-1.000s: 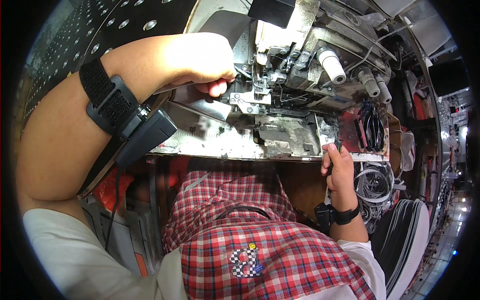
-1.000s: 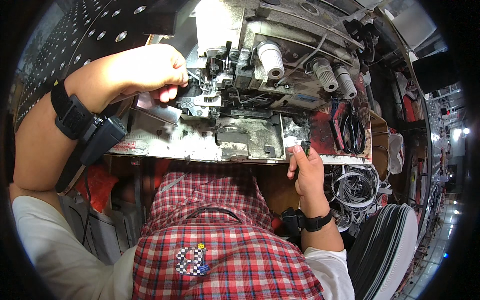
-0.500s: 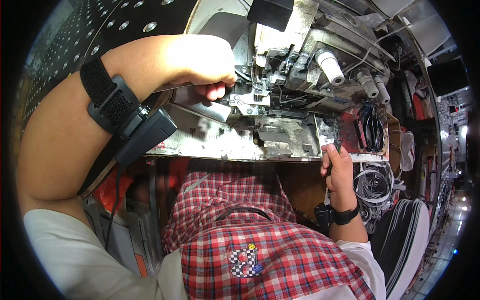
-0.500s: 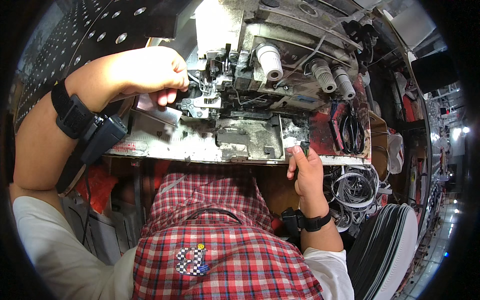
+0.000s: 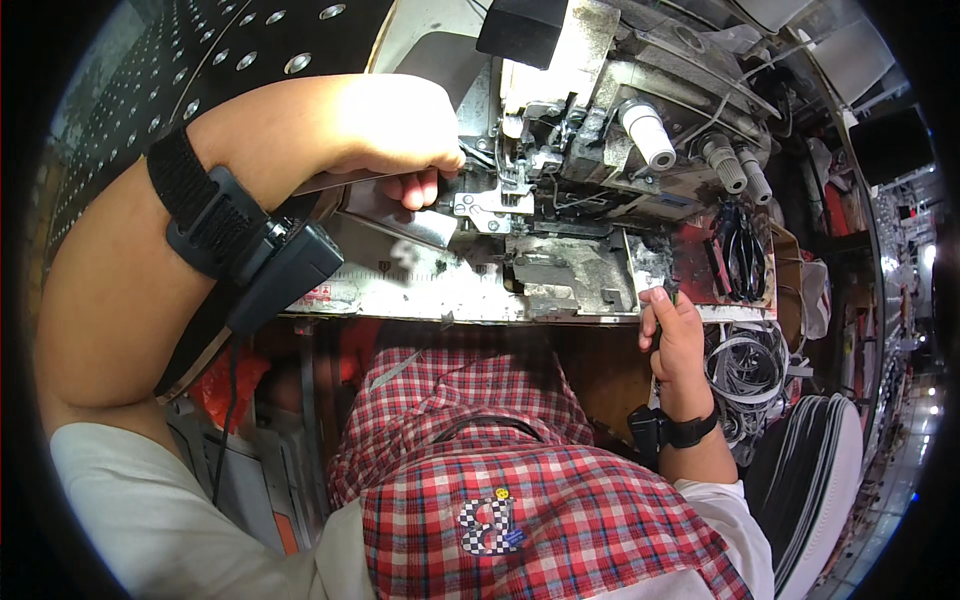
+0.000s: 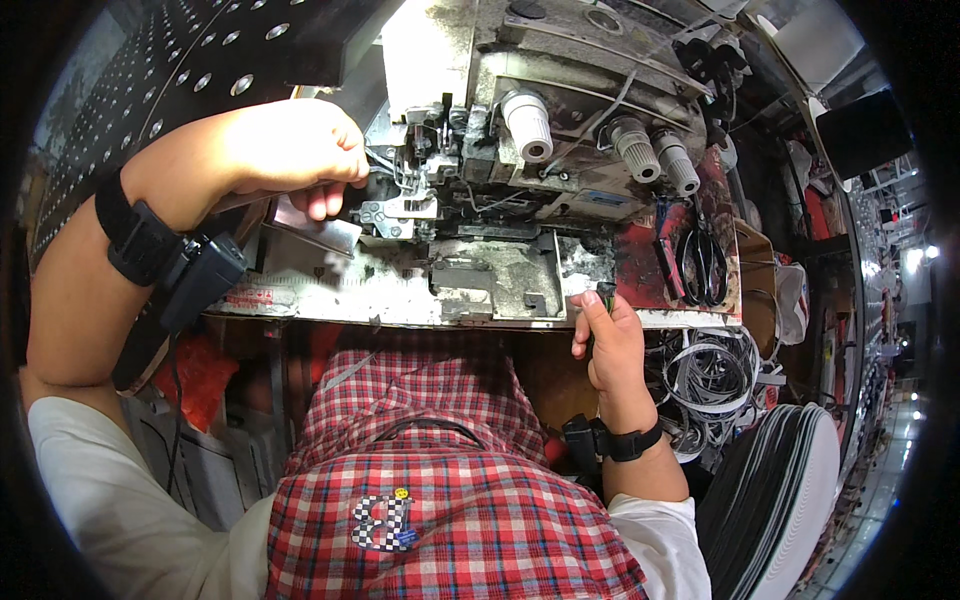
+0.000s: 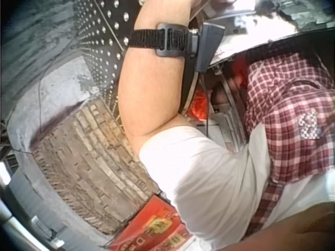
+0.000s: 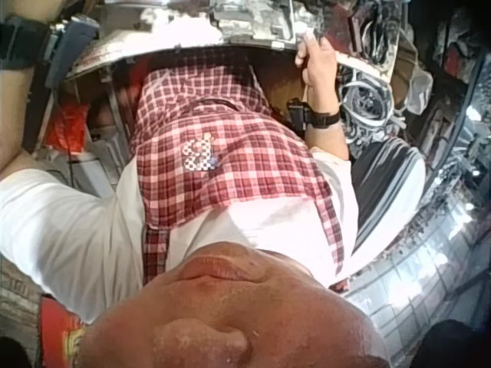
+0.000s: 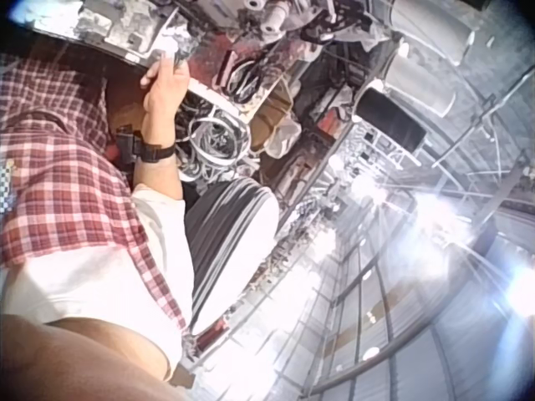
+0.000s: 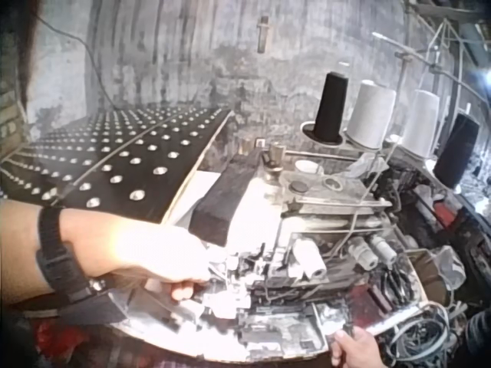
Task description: Sewing the edges of circular white textured fabric pads using an industrial sewing machine.
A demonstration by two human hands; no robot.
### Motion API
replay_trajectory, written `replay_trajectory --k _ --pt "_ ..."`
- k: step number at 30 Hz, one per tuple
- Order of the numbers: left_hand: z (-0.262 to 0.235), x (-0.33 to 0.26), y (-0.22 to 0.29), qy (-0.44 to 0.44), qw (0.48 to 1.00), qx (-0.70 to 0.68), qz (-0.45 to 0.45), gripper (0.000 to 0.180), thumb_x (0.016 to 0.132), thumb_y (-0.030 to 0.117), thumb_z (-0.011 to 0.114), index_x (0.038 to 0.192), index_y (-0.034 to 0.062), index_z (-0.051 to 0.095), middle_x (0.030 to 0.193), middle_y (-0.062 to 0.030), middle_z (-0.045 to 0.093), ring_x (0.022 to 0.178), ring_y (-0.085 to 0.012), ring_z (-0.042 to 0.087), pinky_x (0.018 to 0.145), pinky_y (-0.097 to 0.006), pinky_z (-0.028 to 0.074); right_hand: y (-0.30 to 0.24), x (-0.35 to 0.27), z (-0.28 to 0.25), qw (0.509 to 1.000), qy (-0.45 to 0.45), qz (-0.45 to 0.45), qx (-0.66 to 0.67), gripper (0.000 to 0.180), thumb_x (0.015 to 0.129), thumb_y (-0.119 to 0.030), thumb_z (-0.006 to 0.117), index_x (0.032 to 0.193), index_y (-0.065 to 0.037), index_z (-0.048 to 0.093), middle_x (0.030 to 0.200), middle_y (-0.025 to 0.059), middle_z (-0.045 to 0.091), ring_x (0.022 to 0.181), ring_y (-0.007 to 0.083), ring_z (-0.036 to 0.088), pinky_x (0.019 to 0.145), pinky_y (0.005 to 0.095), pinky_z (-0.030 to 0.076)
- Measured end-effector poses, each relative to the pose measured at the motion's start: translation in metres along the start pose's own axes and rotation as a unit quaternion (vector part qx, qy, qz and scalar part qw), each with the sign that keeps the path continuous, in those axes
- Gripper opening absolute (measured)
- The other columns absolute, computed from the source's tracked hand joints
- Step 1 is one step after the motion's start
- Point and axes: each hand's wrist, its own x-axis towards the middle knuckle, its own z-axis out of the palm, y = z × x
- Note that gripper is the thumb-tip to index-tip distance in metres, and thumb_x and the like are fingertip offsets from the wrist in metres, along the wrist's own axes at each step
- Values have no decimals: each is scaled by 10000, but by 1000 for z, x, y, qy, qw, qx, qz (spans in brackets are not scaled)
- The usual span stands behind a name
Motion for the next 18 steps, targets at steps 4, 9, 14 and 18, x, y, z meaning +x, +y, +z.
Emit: replay_trajectory --k 4,9,14,18 --pt "2 1 -2 7 1000 -12 -2 172 855 88 458 835 -59 546 634 -114 583 507 -146 574 511 -245 477 0 0 0 1000 1 1 -1 242 851 -240 548 842 2 541 517 11 445 394 86 398 368 204 331" --pt "7 2 1 52 997 43 -26 172 855 99 468 807 -44 550 626 -104 583 503 -138 571 498 -243 472 1 1 0 1000 -1 3 -4 245 851 -244 547 837 1 543 517 9 445 393 86 400 369 203 329" --pt "9 -4 17 25 997 51 -49 185 855 138 478 758 -1 551 624 -82 591 510 -121 575 498 -232 465 1 1 0 1000 -4 -2 -7 245 851 -245 545 841 0 546 515 9 445 389 87 400 368 204 328" --pt "9 0 32 6 986 133 -104 193 853 151 483 737 11 546 621 -76 593 518 -117 582 497 -230 464 0 0 0 1000 -5 -4 -11 239 852 -241 544 832 -3 549 510 8 445 386 88 399 367 207 329"
